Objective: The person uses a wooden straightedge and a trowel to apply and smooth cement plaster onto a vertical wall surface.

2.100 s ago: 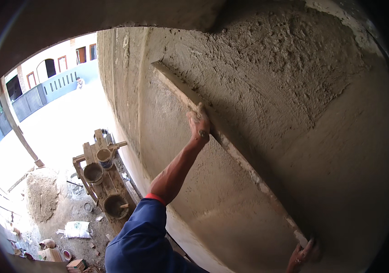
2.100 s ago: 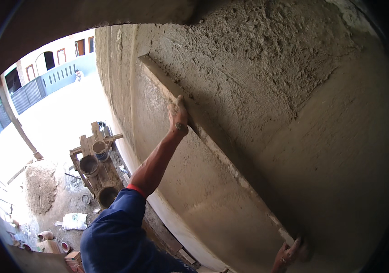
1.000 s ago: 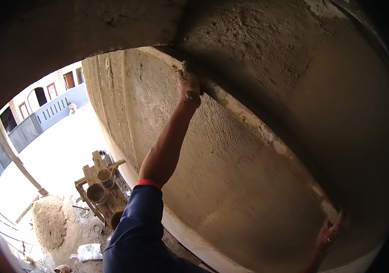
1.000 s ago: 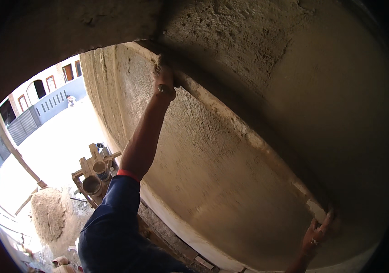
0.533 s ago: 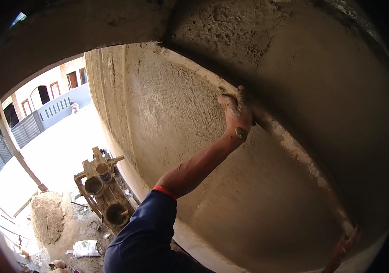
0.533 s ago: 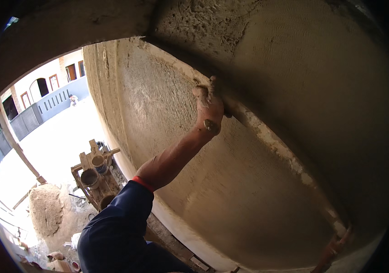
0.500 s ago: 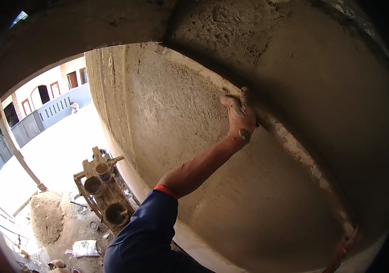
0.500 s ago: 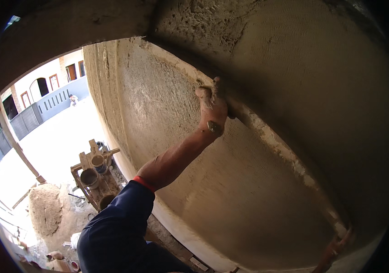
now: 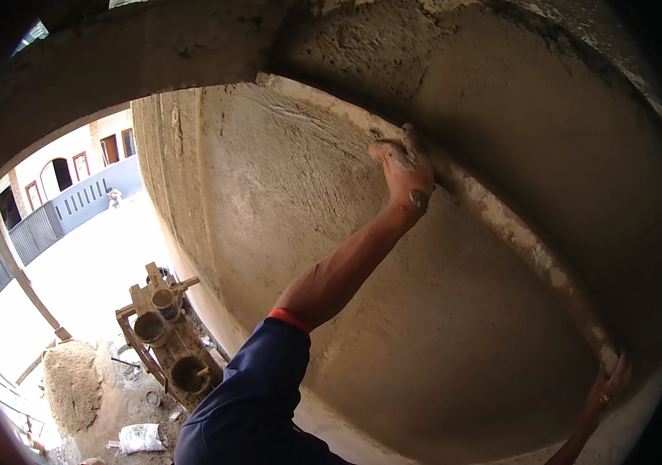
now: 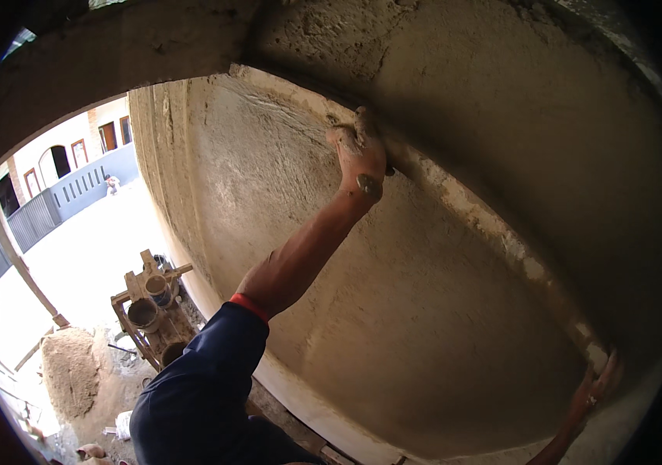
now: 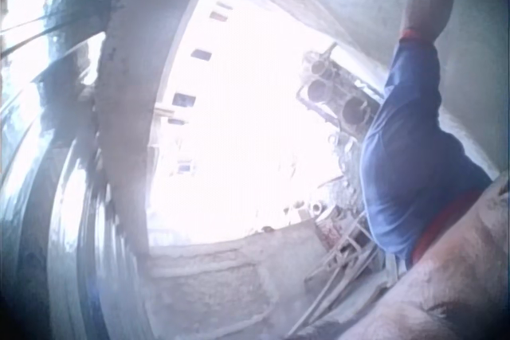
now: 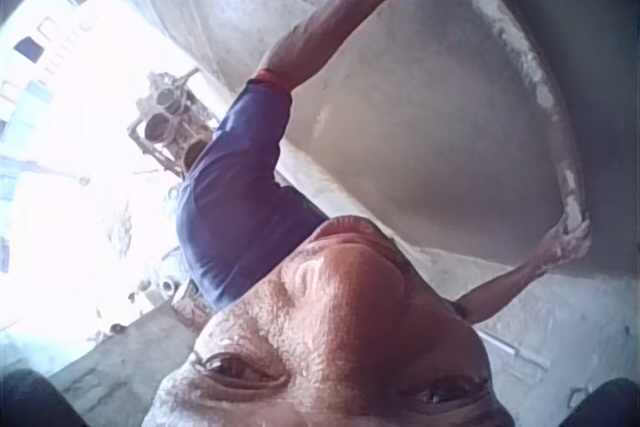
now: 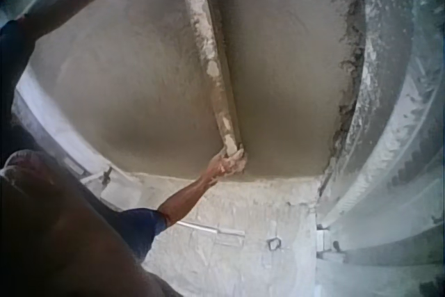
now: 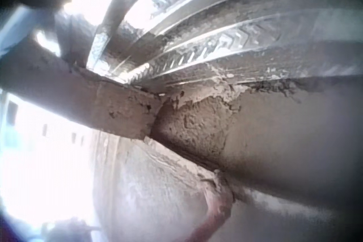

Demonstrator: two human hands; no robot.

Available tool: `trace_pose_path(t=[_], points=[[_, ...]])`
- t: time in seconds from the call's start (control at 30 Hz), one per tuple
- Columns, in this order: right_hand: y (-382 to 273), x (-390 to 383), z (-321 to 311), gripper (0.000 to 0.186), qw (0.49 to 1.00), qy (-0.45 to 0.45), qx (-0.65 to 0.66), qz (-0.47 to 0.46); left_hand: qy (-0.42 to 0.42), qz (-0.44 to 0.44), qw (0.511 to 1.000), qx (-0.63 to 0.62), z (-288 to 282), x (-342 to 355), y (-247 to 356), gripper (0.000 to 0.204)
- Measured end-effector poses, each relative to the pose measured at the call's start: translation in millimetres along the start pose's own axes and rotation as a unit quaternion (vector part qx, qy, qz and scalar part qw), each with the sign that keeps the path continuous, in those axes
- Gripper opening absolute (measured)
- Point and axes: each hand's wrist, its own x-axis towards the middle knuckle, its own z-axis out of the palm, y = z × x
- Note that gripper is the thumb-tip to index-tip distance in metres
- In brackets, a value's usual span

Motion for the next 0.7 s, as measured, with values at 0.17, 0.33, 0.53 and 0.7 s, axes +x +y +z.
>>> trace_pose_path(t=[0.17, 0.33, 0.53, 0.7], points=[[32.4, -2.6, 4.3, 0.051, 0.998, 0.035, -0.042, -0.041, 0.013, 0.038, 0.999, 0.023, 8.9, -15.5, 8.1, 0.047], [11.4, 11.9, -6.5, 0.051, 0.997, 0.049, -0.028, -0.043, -0.010, 0.067, 0.992, 0.103, 22.5, 18.3, 27.0, 0.045], [-10.8, 48.4, -19.2, 0.049, 0.999, 0.040, 0.014, 0.016, -0.020, 0.009, 0.998, 0.052, 30.7, 50.4, 53.4, 0.054], [-1.4, 58.8, -29.5, 0.049, 0.997, 0.008, -0.078, -0.015, -0.096, 0.195, 0.764, 0.607, 36.7, 58.8, 37.6, 0.054]])
